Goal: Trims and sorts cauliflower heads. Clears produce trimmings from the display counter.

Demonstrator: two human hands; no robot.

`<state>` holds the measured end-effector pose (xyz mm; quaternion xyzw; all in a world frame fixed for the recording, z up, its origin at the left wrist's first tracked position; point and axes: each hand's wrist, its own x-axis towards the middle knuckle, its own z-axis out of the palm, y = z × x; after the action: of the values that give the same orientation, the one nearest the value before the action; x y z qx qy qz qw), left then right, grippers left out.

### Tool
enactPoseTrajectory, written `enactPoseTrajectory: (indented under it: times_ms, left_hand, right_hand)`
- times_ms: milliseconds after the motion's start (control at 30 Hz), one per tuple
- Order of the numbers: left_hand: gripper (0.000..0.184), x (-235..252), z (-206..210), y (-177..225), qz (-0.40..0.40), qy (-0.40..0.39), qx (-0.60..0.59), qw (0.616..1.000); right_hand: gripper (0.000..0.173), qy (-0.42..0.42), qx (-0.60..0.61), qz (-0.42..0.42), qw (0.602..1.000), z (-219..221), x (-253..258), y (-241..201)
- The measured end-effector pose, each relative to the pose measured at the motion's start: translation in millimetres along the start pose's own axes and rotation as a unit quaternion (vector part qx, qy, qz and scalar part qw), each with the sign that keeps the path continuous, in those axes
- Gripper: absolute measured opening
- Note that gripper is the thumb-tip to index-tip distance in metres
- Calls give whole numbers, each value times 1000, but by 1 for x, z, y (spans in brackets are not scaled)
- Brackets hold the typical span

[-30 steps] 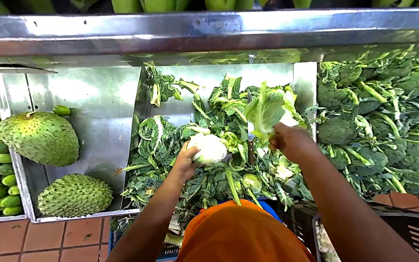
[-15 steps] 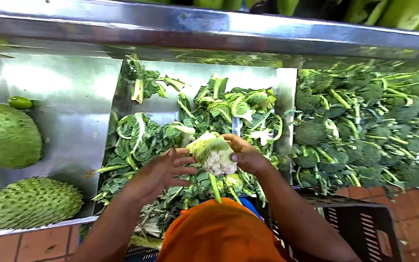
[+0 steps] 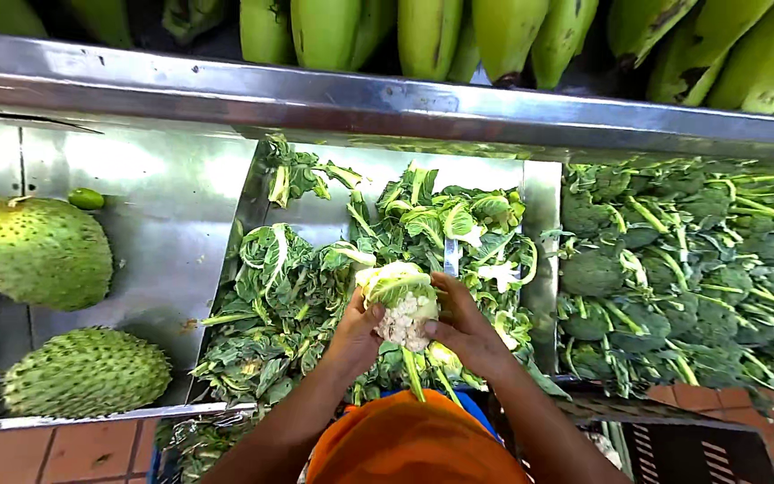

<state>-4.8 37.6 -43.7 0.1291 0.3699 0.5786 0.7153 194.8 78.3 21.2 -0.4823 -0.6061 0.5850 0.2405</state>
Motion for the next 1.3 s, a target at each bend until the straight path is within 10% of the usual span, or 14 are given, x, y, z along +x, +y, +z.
enactPoseTrajectory:
  times_ms: [200,433,833,967,1300]
  left_hand:
    - [98,-4,7,11,34,-38,59,997]
    - [90,-14,-4,12,20,-51,6,999]
    - [67,-24,-4,13,-1,-35,-76,996]
    - [54,-44,9,21,-29,-13,-52,998]
    - [69,-9,5,37,-1,-32,-99,995]
  right_hand:
    - [37,61,-49,-136,988,2,4,-22]
    - [13,104,220,-58,968,5,9,3]
    - [28,8,-159,-7,987,11,6,-8]
    - [31,-65,-298,71,950,27,8,58]
    - [66,27,-197,88,976,2,8,10]
